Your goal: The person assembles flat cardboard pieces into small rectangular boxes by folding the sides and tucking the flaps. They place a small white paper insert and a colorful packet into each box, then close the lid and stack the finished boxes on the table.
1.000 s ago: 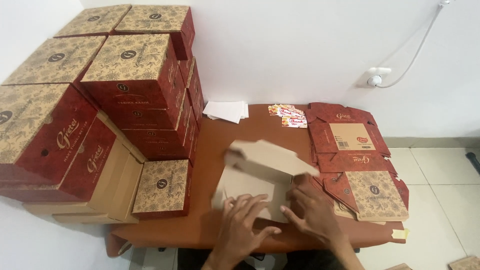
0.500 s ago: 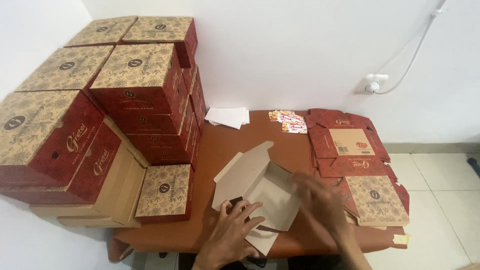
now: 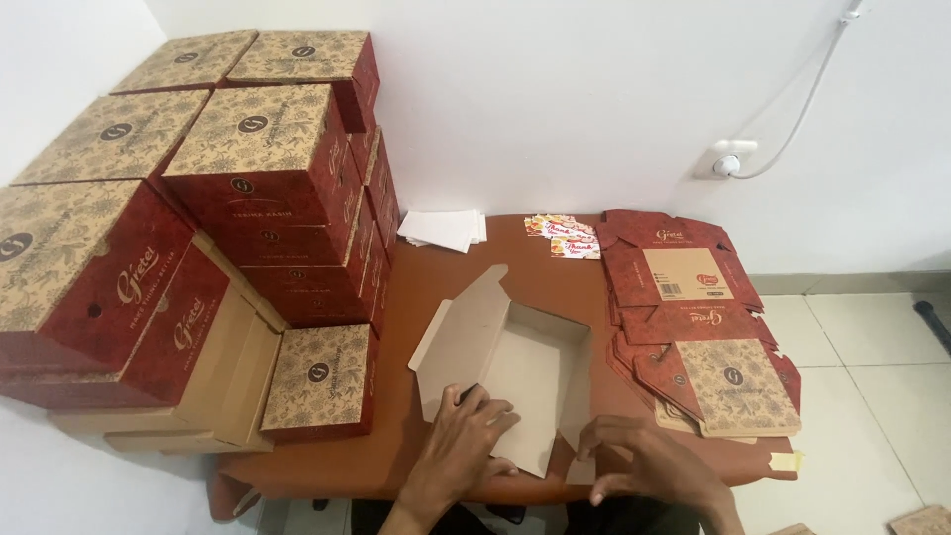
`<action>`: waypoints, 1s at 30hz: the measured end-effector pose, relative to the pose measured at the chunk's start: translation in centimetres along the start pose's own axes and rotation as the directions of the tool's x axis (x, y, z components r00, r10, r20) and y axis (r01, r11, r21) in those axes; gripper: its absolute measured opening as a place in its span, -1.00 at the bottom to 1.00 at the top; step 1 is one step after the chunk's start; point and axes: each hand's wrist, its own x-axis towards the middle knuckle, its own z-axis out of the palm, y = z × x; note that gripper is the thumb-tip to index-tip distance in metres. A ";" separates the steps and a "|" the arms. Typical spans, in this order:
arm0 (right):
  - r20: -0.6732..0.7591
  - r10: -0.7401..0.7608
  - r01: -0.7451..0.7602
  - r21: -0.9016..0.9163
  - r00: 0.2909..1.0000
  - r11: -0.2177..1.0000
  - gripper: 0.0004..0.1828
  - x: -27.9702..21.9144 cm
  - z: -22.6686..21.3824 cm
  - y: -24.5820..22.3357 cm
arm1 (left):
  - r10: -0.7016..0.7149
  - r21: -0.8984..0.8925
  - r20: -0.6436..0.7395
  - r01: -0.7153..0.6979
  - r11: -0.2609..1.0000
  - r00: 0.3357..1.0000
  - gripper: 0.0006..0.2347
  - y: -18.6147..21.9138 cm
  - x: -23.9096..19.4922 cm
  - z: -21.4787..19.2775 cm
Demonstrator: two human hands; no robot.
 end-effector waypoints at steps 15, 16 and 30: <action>-0.343 -0.381 0.107 -0.608 0.858 0.787 -0.89 2.2 3.8 1.9 | 0.147 0.110 -0.342 -0.116 0.987 0.928 -0.93 2.1 2.9 -1.4; -0.344 -0.381 0.106 -0.608 0.858 0.787 -0.89 2.4 3.9 2.3 | 0.148 0.110 -0.342 -0.117 0.987 0.928 -0.93 2.1 3.2 -1.4; -0.569 -0.283 -0.304 -0.722 0.772 0.621 -0.66 4.0 4.9 2.2 | 0.046 0.074 -0.180 -0.033 0.997 0.983 -0.45 2.0 4.7 -2.1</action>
